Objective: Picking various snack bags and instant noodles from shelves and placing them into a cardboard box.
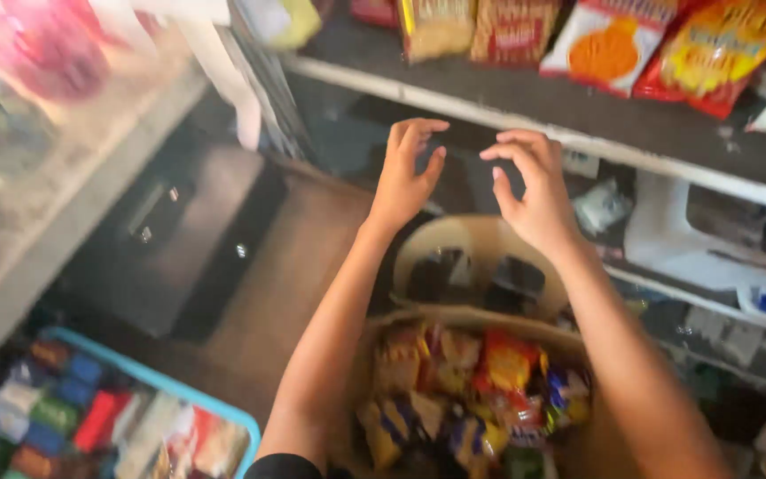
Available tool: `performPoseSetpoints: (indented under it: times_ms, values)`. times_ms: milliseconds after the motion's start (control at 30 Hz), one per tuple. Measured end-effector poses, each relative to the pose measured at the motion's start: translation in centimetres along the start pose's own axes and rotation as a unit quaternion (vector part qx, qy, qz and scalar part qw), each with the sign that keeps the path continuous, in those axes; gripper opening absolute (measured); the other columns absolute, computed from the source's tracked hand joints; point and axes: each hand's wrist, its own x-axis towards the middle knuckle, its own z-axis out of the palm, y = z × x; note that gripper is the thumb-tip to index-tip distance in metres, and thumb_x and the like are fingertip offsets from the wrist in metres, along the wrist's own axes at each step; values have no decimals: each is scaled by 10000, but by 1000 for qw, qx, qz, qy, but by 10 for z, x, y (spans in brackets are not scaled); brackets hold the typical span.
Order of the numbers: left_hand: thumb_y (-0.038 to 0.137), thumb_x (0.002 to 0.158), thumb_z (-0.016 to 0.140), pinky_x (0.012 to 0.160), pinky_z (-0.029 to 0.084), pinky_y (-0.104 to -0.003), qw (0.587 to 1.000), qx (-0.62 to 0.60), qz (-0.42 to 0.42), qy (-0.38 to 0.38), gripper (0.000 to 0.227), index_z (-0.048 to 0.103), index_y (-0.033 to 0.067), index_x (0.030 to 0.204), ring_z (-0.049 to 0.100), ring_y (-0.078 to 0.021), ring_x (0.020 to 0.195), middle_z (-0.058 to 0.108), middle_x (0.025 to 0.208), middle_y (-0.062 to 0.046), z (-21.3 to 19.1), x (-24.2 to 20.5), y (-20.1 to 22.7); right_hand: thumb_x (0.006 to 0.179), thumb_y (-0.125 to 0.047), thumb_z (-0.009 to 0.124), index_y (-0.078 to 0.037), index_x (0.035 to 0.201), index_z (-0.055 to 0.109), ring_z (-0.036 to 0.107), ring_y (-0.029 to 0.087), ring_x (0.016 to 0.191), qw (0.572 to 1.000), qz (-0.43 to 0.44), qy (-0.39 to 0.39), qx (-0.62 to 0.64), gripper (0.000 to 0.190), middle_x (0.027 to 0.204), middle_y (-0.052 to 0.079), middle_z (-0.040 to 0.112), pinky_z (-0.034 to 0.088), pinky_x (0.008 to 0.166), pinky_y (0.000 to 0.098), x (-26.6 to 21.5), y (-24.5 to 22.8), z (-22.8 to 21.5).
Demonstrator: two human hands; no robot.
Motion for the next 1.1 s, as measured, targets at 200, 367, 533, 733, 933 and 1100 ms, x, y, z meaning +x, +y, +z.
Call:
performPoseSetpoints:
  times_ms: [200,367,533,733,933,1100]
  values:
    - [88,947,726,1166,425,-458,987,132,73,58,467,504,65,1356,488,-393,1327,550,1352,-173,-29,104,-95,921,-50,716,-88,1381,533,470,412,1350,996,-55,-14,-69,497,1402,182,529,384,1154,490,119,38,56]
    - [269,792,824,1157,347,-559,957,260,78,106,946,273,9,1516,373,-517,1375,328,1507,-307,-21,146,-176,854,-175,785,-115,1500,437,361,460,1426,984,-95,-18,-147,736,1527,243,419,319,1185,561,206,72,101]
    - [536,736,847,1135,341,-608,906,377,-164,-100,1361,-45,70,1652,284,-565,1410,-77,1705,-293,-36,164,-171,766,-381,824,-187,1546,452,264,506,1431,941,-128,-50,-310,885,1558,281,361,188,1130,688,231,103,139]
    - [704,382,941,1114,266,-669,937,345,-32,-31,1671,-113,162,1559,97,-567,1509,-256,1566,-316,-71,175,-165,716,-405,802,-282,1467,515,253,387,1510,863,8,-283,-419,813,1562,131,404,120,1189,703,238,78,125]
    - [740,475,928,1105,251,-737,926,354,-93,-96,1581,-120,307,1577,171,-519,1499,-276,1629,-182,-65,191,-171,746,-461,742,-365,1371,609,390,369,1378,910,-57,-340,-231,646,1474,121,505,315,1138,538,308,97,102]
    - [560,754,778,1103,383,-705,903,360,-199,-121,1234,-5,328,1680,434,-452,1430,-246,1782,-118,-52,207,-174,840,-478,710,-325,1354,642,286,531,1461,937,27,-91,-337,541,1648,147,367,286,1078,779,364,34,147]
